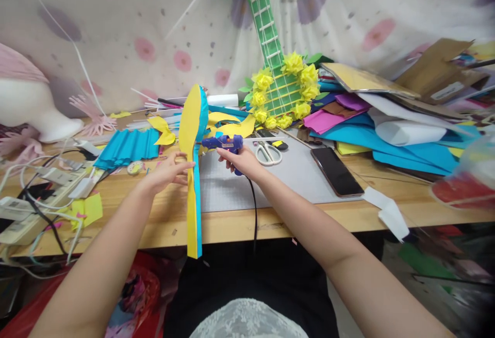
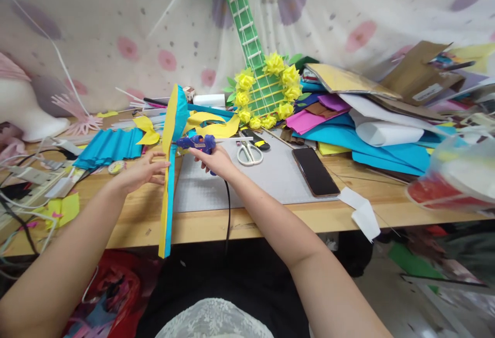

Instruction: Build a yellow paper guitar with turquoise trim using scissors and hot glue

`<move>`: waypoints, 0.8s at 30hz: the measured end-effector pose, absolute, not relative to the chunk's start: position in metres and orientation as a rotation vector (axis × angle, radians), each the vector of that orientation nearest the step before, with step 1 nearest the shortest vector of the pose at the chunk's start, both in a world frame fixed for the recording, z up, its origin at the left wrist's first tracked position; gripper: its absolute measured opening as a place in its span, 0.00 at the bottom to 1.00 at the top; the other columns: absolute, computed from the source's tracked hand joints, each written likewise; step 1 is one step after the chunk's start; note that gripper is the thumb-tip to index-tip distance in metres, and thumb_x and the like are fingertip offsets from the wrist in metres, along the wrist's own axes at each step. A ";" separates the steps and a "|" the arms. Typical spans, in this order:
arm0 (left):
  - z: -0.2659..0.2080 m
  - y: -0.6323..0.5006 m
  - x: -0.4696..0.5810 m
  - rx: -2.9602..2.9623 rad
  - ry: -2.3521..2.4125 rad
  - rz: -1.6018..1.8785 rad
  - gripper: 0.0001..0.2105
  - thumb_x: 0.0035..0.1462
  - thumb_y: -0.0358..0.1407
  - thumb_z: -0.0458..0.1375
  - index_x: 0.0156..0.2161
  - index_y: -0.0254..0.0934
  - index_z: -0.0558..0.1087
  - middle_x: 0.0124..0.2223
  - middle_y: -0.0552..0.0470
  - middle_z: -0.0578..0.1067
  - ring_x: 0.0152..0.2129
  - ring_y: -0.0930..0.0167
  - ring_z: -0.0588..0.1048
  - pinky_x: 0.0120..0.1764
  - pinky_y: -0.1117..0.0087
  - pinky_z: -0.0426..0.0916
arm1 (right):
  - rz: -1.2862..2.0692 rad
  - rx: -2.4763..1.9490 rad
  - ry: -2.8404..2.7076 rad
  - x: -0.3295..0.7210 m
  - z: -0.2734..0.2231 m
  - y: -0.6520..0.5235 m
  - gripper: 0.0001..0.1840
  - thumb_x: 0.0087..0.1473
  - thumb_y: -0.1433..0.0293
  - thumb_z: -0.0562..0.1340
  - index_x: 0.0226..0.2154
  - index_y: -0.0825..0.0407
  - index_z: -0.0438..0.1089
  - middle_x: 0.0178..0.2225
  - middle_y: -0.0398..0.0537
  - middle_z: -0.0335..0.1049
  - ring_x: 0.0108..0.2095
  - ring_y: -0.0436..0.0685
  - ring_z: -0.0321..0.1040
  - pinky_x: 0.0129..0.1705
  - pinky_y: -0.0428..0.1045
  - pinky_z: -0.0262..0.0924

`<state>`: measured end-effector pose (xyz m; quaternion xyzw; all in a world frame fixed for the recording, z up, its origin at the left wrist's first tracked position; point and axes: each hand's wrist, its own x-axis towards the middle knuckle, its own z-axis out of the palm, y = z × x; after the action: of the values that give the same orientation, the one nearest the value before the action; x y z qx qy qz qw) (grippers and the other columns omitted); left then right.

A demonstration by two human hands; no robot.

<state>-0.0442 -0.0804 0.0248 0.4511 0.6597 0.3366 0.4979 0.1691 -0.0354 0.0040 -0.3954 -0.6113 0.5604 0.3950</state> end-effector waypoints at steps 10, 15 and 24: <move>0.008 -0.076 -0.038 1.098 1.800 0.795 0.23 0.42 0.36 0.65 0.43 0.37 0.61 0.34 0.50 0.73 0.30 0.68 0.75 0.24 0.73 0.69 | 1.342 -1.107 -1.602 0.196 -0.002 -0.035 0.19 0.45 0.54 0.64 0.20 0.54 0.68 0.21 0.46 0.69 0.15 0.45 0.58 0.12 0.42 0.54; -0.008 -0.071 -0.036 1.049 1.868 0.900 0.17 0.45 0.36 0.63 0.40 0.35 0.64 0.34 0.47 0.75 0.29 0.68 0.75 0.24 0.73 0.67 | 1.389 -1.054 -1.406 0.217 -0.013 -0.031 0.19 0.43 0.53 0.64 0.21 0.53 0.67 0.23 0.46 0.70 0.17 0.45 0.59 0.14 0.41 0.54; 0.002 -0.070 -0.046 0.734 1.523 1.148 0.05 0.48 0.35 0.61 0.30 0.35 0.73 0.29 0.49 0.77 0.27 0.69 0.76 0.27 0.72 0.72 | 1.499 -0.935 -1.518 0.211 -0.012 -0.038 0.21 0.44 0.52 0.62 0.19 0.53 0.67 0.20 0.43 0.67 0.15 0.44 0.57 0.14 0.42 0.53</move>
<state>-0.0456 -0.0704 0.0017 0.3065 0.6357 0.4791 0.5219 0.2108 -0.0378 -0.0124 -0.3688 -0.5988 0.5911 0.3949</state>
